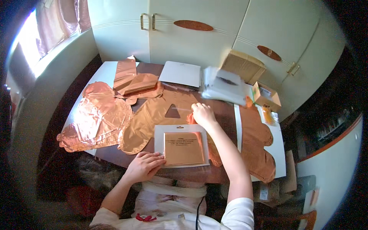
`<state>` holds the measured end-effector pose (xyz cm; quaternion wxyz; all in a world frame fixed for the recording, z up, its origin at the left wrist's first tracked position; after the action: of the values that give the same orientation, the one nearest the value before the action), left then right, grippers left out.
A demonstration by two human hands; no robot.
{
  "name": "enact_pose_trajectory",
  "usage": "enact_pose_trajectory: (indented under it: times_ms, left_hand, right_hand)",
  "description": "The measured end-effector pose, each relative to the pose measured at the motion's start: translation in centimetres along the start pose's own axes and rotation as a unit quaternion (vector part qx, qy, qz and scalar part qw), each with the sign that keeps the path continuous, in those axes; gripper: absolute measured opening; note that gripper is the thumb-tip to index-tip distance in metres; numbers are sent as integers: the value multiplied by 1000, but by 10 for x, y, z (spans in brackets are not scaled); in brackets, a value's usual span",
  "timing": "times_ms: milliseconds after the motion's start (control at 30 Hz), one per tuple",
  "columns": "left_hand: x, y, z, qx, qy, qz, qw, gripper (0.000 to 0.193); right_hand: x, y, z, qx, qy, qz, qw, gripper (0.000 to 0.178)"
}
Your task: Folding foil balloons and inserting them into cardboard packaging inserts.
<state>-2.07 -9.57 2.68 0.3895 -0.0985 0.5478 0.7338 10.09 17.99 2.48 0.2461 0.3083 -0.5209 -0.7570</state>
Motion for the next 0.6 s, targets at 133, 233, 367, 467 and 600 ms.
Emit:
enact_pose_trajectory:
  times_ms: [133, 233, 367, 467, 600]
  left_hand:
    - [-4, -1, 3, 5, 3, -6, 1000, 28]
    - [-3, -5, 0, 9, 4, -2, 1000, 27]
    - [-3, -9, -1, 19, 9, -9, 1000, 29]
    - [-2, -7, -3, 21, 15, -11, 1000, 30]
    - [-5, -5, 1, 8, -3, 4, 1000, 27]
  right_hand:
    - [-6, 1, -8, -26, -5, 63, 998, 18]
    - [7, -5, 1, 2, 22, 80, 997, 19]
    - [21, -5, 7, 37, 46, 88, 994, 16]
    - [39, 8, 1, 63, 80, 100, 990, 18]
    - [39, -2, 0, 96, 80, 88, 988, 22]
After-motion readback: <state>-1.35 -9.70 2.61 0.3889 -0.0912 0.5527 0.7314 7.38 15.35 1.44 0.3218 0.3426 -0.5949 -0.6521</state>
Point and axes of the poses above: each hand's wrist, its own z-axis towards the middle knuckle, its own y-axis out of the back of the hand, x = y × z, the point moved 5 cm from there along z, towards the middle knuckle, and after that the axes turned 15 degrees about -z, right-handed, at the moved point
